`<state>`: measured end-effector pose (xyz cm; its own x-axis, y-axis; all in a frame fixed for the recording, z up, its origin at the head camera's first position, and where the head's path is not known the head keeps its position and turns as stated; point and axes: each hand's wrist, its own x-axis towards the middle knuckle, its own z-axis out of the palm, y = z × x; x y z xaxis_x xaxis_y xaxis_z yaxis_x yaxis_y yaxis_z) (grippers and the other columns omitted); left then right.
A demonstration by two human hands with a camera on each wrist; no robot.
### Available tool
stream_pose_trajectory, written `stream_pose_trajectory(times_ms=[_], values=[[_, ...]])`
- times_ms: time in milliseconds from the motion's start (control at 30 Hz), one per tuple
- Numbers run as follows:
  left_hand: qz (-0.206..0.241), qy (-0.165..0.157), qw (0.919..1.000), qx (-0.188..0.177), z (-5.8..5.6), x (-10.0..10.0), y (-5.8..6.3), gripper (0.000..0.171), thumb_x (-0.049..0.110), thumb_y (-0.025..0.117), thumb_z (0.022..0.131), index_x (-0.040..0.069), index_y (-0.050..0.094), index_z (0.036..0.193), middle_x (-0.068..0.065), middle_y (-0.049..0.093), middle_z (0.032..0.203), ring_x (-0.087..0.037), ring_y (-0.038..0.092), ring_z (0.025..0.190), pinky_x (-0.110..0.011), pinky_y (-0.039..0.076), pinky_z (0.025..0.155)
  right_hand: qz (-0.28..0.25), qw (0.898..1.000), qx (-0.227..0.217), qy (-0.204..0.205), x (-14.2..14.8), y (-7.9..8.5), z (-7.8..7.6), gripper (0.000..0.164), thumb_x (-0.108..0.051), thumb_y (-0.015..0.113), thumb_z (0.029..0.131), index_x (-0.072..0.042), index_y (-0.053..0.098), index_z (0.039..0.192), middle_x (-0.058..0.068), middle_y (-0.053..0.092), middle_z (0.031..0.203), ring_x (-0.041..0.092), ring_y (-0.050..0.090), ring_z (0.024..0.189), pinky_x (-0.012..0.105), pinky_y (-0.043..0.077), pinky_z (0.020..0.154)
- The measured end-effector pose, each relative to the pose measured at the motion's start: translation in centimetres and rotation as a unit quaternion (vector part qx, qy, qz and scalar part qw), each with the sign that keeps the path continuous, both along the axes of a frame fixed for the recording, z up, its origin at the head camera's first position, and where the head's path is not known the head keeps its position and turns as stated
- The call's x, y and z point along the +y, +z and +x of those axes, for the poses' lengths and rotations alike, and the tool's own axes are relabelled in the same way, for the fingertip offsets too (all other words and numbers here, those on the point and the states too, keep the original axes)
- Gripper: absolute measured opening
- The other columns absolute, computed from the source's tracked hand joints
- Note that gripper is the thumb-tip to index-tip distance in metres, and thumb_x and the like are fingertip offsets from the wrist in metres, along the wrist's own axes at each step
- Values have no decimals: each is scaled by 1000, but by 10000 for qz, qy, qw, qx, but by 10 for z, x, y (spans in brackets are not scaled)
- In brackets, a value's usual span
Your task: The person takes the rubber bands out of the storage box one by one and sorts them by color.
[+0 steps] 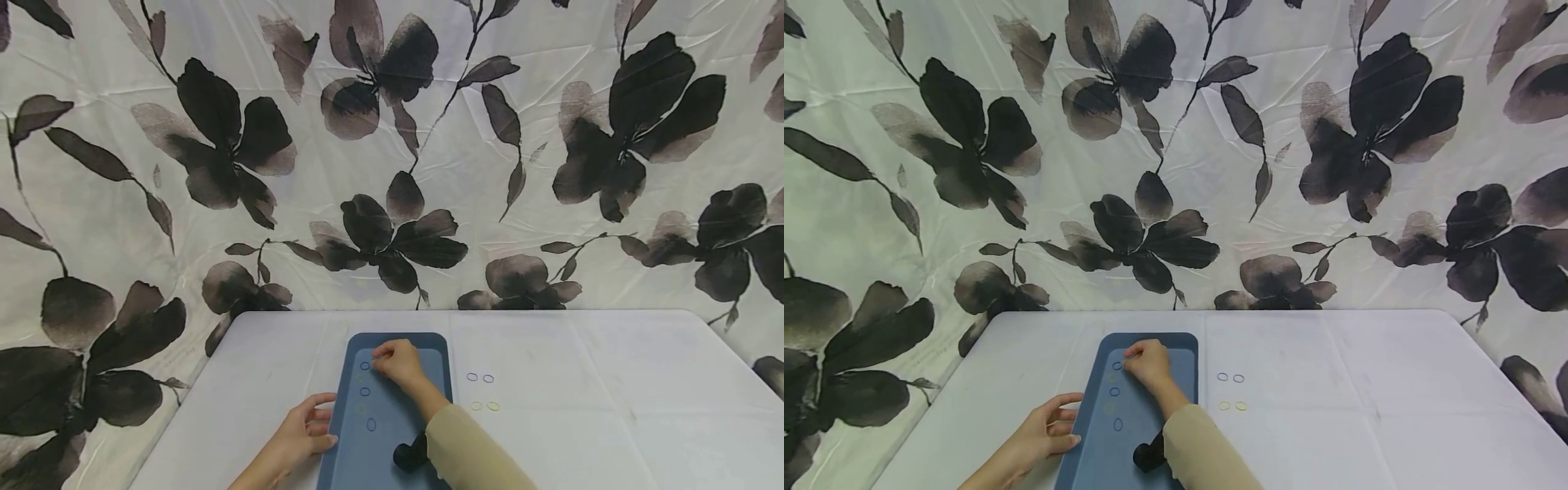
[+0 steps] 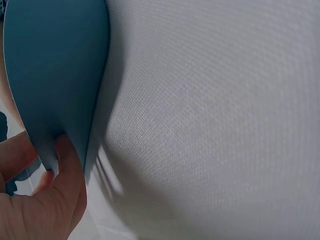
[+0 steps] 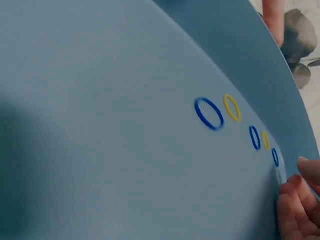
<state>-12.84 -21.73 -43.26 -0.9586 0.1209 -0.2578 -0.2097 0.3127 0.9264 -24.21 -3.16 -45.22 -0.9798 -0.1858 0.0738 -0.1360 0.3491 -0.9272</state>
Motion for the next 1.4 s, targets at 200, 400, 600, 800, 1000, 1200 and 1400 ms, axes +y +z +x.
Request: stream_pose_trajectory(times_ms=[200, 400, 600, 800, 1000, 1200, 1400], values=[[69, -126, 9999, -47, 0, 1, -2, 68, -12, 65, 74, -8, 35, 134, -22, 52, 111, -25, 60, 94, -39, 54, 75, 628, 9959, 557, -336, -10, -8, 5, 8, 0, 74, 73, 0, 73, 81, 3, 61, 62, 8, 47, 52, 21, 39, 46], [155, -91, 9998, 4, 1, -1, 1, 67, -13, 63, 74, -9, 34, 134, -23, 52, 110, -26, 61, 93, -39, 54, 74, 1285, 9796, 1331, -781, -22, -7, 7, 11, -6, 78, 70, -5, 75, 80, 5, 70, 73, 13, 60, 60, 24, 46, 52], [198, -149, 9997, 68, 0, -2, 2, 67, -13, 64, 73, -10, 34, 134, -24, 52, 111, -27, 60, 94, -40, 54, 73, 1817, 9698, 1384, -860, -28, -9, 5, 12, -13, 80, 70, -10, 76, 81, 2, 71, 77, 16, 65, 69, 29, 51, 60], [251, -130, 9996, 63, 1, -1, 0, 68, -15, 63, 72, -10, 34, 134, -23, 53, 109, -25, 61, 93, -39, 54, 72, 1884, 9692, 1301, -907, -28, -11, 5, 8, -13, 81, 69, -12, 73, 69, -2, 67, 67, 13, 61, 60, 27, 48, 52], [196, -91, 9997, 94, 0, -2, -1, 68, -15, 64, 73, -10, 34, 134, -24, 53, 110, -28, 61, 94, -39, 54, 73, 1821, 9723, 1363, -536, -23, -8, 7, 18, -10, 78, 72, -11, 65, 60, -4, 58, 57, 8, 49, 50, 23, 40, 46], [169, -57, 9998, 69, 1, -1, 0, 68, -13, 64, 73, -10, 34, 134, -25, 52, 112, -31, 61, 96, -40, 54, 76, 1075, 9885, 1062, -74, -15, -5, 5, 15, -5, 76, 74, -5, 66, 63, 0, 59, 59, 6, 45, 50, 22, 39, 47], [77, -46, 9999, 143, 2, -1, 1, 68, -13, 65, 72, -9, 35, 134, -24, 53, 111, -31, 61, 96, -39, 54, 76, 351, 9986, 240, 312, -8, 7, 4, 9, -2, 70, 78, -2, 64, 71, 2, 58, 57, 10, 50, 49, 22, 39, 45]])
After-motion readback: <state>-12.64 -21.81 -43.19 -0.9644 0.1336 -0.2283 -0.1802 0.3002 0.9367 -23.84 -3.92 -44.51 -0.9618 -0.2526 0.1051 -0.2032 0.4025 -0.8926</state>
